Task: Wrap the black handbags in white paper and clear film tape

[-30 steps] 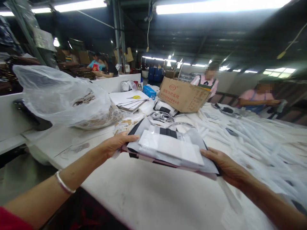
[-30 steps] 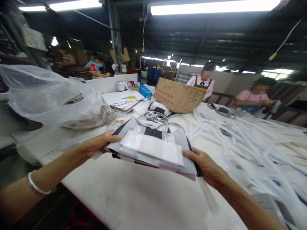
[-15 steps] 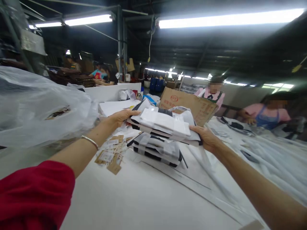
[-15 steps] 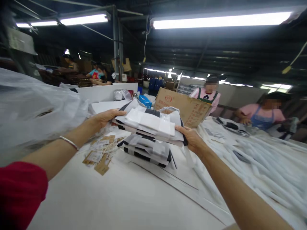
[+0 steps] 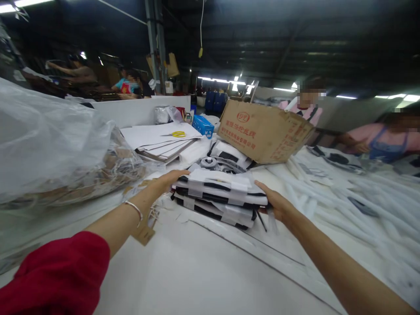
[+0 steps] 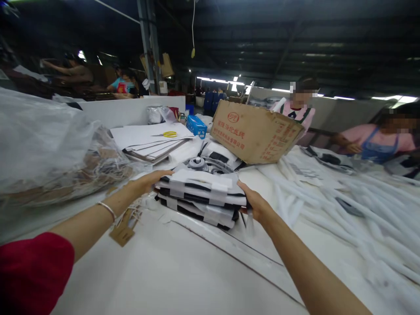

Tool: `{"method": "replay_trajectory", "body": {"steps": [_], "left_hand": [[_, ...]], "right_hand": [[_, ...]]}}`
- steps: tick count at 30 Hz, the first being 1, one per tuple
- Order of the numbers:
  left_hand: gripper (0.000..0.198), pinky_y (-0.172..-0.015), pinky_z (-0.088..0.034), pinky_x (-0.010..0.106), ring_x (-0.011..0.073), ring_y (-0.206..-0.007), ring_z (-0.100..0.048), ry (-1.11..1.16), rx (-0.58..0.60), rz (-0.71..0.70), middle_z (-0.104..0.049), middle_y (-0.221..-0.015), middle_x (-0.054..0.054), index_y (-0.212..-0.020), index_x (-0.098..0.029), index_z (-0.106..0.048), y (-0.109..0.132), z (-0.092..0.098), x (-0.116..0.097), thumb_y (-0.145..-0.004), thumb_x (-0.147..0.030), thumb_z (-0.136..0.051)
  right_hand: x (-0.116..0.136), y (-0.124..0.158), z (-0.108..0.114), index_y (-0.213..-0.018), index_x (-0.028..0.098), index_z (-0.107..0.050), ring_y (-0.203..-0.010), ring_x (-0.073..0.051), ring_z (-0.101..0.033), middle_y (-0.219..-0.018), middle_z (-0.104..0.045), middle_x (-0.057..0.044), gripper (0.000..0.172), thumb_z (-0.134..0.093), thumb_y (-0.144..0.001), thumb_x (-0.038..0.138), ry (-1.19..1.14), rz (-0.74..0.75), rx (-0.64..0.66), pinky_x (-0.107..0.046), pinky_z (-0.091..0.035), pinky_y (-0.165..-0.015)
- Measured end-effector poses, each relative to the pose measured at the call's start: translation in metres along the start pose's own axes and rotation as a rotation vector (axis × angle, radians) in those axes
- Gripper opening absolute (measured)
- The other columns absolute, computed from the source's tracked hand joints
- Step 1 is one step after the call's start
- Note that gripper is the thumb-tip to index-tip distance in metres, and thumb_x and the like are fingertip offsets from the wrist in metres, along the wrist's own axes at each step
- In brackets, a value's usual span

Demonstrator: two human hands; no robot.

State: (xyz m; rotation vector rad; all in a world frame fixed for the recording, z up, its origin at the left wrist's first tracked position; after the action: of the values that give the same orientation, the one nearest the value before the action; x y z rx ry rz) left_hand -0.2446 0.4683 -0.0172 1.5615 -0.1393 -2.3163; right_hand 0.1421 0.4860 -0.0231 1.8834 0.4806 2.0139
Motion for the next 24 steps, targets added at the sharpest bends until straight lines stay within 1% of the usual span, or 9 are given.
{"method": "replay_trajectory", "body": {"steps": [3,6,9,12,14,15,17,20,24], "left_hand": [[0.055,-0.059,-0.053,0.034,0.0234,-0.071,-0.065,0.061,0.033,0.063,-0.069,-0.074,0.005,-0.086,-0.021,-0.065,-0.001,0.002,0.005,-0.055,-0.066,-0.071],[0.051,-0.055,-0.052,0.031,0.0222,-0.067,-0.064,0.103,0.044,0.091,-0.069,-0.070,0.005,-0.081,-0.021,-0.065,-0.003,0.000,0.011,-0.050,-0.061,-0.076],[0.047,-0.050,-0.049,0.028,0.0202,-0.061,-0.061,0.130,0.035,0.106,-0.066,-0.065,0.002,-0.076,-0.020,-0.063,-0.008,-0.002,0.016,-0.049,-0.056,-0.077],[0.041,-0.045,-0.046,0.026,0.0179,-0.054,-0.057,0.146,0.010,0.114,-0.061,-0.058,0.000,-0.072,-0.020,-0.061,-0.013,-0.001,0.020,-0.051,-0.052,-0.075],[0.036,-0.043,-0.045,0.026,0.0172,-0.051,-0.055,0.155,-0.004,0.122,-0.059,-0.055,0.000,-0.068,-0.020,-0.059,-0.015,0.001,0.023,-0.052,-0.048,-0.073],[0.034,-0.041,-0.044,0.026,0.0170,-0.049,-0.054,0.157,-0.010,0.126,-0.058,-0.054,0.000,-0.066,-0.019,-0.058,-0.016,0.001,0.025,-0.052,-0.047,-0.072],[0.031,-0.039,-0.042,0.026,0.0166,-0.046,-0.051,0.156,-0.022,0.127,-0.055,-0.051,0.000,-0.064,-0.019,-0.057,-0.015,0.000,0.027,-0.051,-0.044,-0.070],[0.030,-0.035,-0.036,0.025,0.0159,-0.043,-0.048,0.148,-0.040,0.114,-0.053,-0.048,0.000,-0.061,-0.019,-0.055,-0.012,-0.002,0.027,-0.048,-0.041,-0.071],[0.029,-0.033,-0.031,0.023,0.0152,-0.041,-0.047,0.156,-0.049,0.102,-0.052,-0.046,-0.001,-0.065,-0.018,-0.056,-0.008,-0.004,0.027,-0.049,-0.039,-0.070]], "right_hand": [[0.006,0.010,-0.007,-0.090,0.019,-0.063,-0.061,-0.014,-0.061,-0.070,-0.069,-0.001,0.032,-0.069,-0.082,0.050,-0.009,0.003,0.058,-0.025,-0.054,-0.054],[-0.011,0.011,-0.007,-0.092,0.019,-0.063,-0.058,-0.015,-0.061,-0.069,-0.069,-0.002,0.034,-0.071,-0.080,0.050,-0.023,-0.026,0.061,-0.027,-0.055,-0.052],[-0.027,0.006,-0.002,-0.088,0.019,-0.063,-0.055,-0.016,-0.062,-0.065,-0.067,-0.002,0.028,-0.065,-0.086,0.046,-0.179,-0.052,0.091,-0.028,-0.057,-0.054],[-0.016,0.005,0.001,-0.088,0.018,-0.065,-0.073,-0.018,-0.069,-0.078,-0.072,-0.006,0.020,-0.056,-0.092,0.035,-0.430,0.079,0.200,-0.028,-0.060,-0.070],[-0.010,0.006,0.009,-0.088,0.018,-0.067,-0.084,-0.016,-0.070,-0.087,-0.073,-0.006,0.008,-0.060,-0.087,0.021,-0.500,0.164,0.194,-0.026,-0.058,-0.077],[-0.011,0.006,0.013,-0.088,0.018,-0.067,-0.083,-0.015,-0.069,-0.088,-0.073,-0.005,0.007,-0.063,-0.082,0.016,-0.471,0.186,0.172,-0.024,-0.058,-0.077],[-0.017,0.006,0.014,-0.084,0.017,-0.068,-0.071,-0.012,-0.066,-0.078,-0.071,-0.002,0.011,-0.070,-0.073,0.013,-0.284,0.212,0.124,-0.022,-0.056,-0.068],[-0.025,0.002,0.006,-0.079,0.015,-0.069,-0.055,-0.010,-0.056,-0.062,-0.062,0.002,0.018,-0.077,-0.067,0.026,0.080,0.257,0.083,-0.021,-0.048,-0.052],[-0.028,-0.012,0.008,-0.081,0.016,-0.069,-0.052,-0.012,-0.054,-0.056,-0.059,0.002,0.033,-0.079,-0.065,0.042,0.367,0.226,-0.013,-0.023,-0.043,-0.048]]}}
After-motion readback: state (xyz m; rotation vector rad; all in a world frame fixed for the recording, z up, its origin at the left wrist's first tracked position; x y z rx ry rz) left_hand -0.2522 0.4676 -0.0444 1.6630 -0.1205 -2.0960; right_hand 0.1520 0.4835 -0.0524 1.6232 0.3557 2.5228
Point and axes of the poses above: each hand's wrist, its own y-axis away from the middle knuckle, its own z-axis out of the back of the hand, x = y × z, the point moved 9 cm from there along -y, towards the middle knuckle
